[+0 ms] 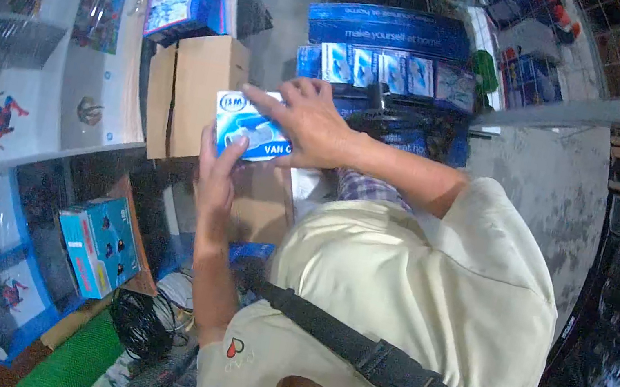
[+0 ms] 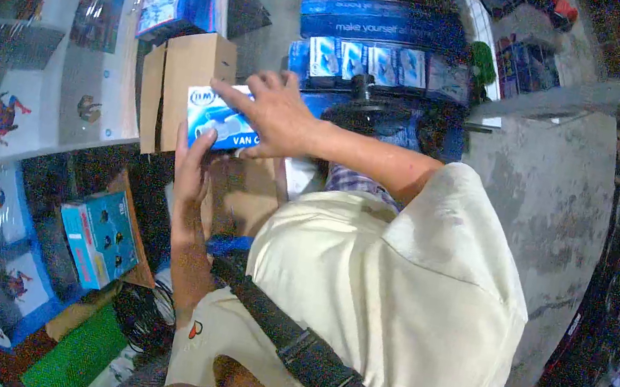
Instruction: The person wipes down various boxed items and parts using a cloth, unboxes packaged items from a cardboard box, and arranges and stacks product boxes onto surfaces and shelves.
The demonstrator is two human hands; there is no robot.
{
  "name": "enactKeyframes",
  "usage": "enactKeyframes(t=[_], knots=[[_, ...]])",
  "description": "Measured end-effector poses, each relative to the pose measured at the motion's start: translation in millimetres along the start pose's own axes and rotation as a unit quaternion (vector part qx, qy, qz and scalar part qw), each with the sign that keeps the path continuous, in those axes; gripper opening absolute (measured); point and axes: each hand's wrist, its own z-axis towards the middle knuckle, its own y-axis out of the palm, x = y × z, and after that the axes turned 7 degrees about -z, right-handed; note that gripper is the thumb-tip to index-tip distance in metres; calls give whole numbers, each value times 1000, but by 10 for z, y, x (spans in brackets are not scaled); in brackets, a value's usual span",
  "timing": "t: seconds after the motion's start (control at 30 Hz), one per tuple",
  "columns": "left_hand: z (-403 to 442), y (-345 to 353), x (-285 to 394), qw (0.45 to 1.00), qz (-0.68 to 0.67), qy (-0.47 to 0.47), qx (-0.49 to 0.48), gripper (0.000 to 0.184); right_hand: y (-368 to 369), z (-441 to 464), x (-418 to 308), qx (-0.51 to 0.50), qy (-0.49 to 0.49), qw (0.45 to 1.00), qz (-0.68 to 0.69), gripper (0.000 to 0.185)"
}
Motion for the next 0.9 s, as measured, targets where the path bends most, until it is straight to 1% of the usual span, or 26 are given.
enactKeyframes(t=[0.07, 0.1, 0.13, 0.17, 0.2, 0.23, 0.27, 0.3, 0.33, 0.37, 0.4, 0.43, 0.47, 0.53, 0.57, 0.6, 0.67, 0.7, 0.73, 0.77, 0.8, 0.83, 0.87, 0.9], knots=[[153, 110, 43, 999, 30, -7, -35, 56, -112, -17, 161, -16, 43, 999, 17, 101], [244, 146, 34, 998, -5, -17, -55, 61, -82, -14, 324, 2, 47, 998, 46, 102], [321, 189, 40, 997, 1, -6, -73, 58, -72, -7, 486, 42, 61, 994, 83, 101], [390, 222, 53, 996, 7, 4, -88, 56, -102, 11, 646, 60, 101, 989, 92, 99], [489, 184, 36, 994, 31, 27, -98, 59, -53, 50, 888, 112, 124, 985, 42, 97], [580, 114, 7, 994, 31, 25, -98, 59, -22, 64, 1098, 140, 190, 971, 31, 100], [680, 29, -32, 992, 106, 43, -51, 64, 134, 99, 1511, 138, 242, 959, 55, 100], [780, -61, -72, 982, 182, 60, -4, 69, 244, 94, 1807, 162, 304, 934, 95, 96], [854, -159, -116, 975, 207, 36, 78, 71, 279, 82, 2038, 115, 412, 889, 164, 91], [1006, -422, -293, 940, 304, 94, 118, 72, 366, 83, 2302, 80, 458, 863, 199, 96], [1170, -722, -508, 892, 397, 151, 157, 74, 623, 23, 2610, 82, 508, 842, 162, 100], [1219, -918, -644, 869, 425, 173, 185, 75, 825, -49, 2829, 84, 555, 818, 125, 104], [1260, -1046, -726, 869, 426, 170, 186, 75, 868, -67, 2867, 59, 592, 780, 193, 110], [1283, -1148, -792, 771, 569, 141, 251, 74, 1135, -67, 3059, -21, 623, 779, 63, 103], [1246, -1113, -829, 750, 596, 87, 274, 69, 1254, -56, 3105, -57, 643, 763, 38, 108], [1250, -1105, -836, 751, 596, 75, 274, 69, 1382, -49, 3133, -68, 643, 762, 36, 108], [1264, -1110, -882, 737, 598, 144, 282, 66, 1573, -13, 3123, -78, 678, 731, 0, 116], [1282, -1095, -920, 721, 611, 128, 300, 62, 1764, -32, 3172, -81, 690, 719, -23, 122], [1298, -1093, -947, 721, 610, 117, 306, 62, 1984, -94, 3256, -93, 687, 720, -11, 123], [1314, -1106, -970, 708, 619, 132, 313, 61, 2170, -157, 3351, -104, 684, 722, 2, 125], [1325, -1125, -981, 694, 628, 148, 319, 60, 2279, -194, 3447, -154, 688, 708, 41, 127], [1325, -1147, -992, 698, 616, 180, 318, 58, 2297, -158, 3427, -188, 687, 701, 43, 128], [1311, -1162, -996, 699, 613, 174, 324, 58, 2295, -131, 3413, -219, 686, 692, 45, 129], [1298, -1162, -998, 704, 606, 176, 324, 57, 2257, -131, 3416, -216, 672, 706, 56, 126]])
